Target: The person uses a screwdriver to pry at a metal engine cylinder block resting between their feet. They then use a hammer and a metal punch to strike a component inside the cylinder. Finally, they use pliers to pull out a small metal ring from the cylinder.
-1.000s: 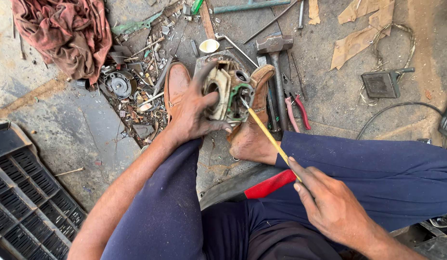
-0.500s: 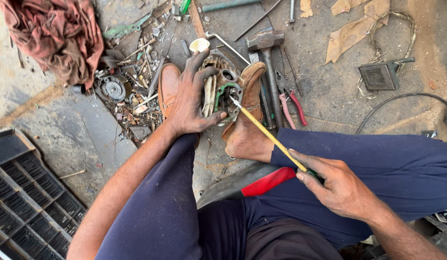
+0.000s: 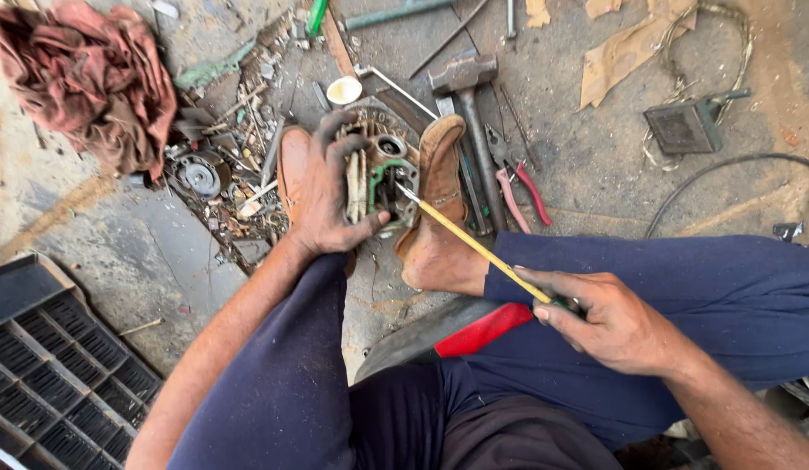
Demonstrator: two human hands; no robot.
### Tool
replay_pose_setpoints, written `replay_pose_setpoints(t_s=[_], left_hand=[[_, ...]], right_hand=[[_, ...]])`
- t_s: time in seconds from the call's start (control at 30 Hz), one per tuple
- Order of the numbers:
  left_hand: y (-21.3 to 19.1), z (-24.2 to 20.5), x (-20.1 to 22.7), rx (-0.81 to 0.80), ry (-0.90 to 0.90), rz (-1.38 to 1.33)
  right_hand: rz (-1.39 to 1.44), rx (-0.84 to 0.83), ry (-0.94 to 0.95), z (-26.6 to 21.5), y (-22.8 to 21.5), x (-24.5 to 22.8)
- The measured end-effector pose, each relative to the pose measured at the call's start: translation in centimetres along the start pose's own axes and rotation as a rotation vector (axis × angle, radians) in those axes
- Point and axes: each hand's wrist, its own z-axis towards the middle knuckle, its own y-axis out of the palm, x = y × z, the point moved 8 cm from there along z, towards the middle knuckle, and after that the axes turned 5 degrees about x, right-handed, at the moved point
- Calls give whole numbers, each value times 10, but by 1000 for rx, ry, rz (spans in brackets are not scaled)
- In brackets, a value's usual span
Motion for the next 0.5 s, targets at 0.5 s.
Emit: replay_pose_setpoints(t_s=[0.5], left_hand=[[-2, -32, -37, 56, -121, -141]], right_hand=[[36, 99, -668, 9, -14, -37]])
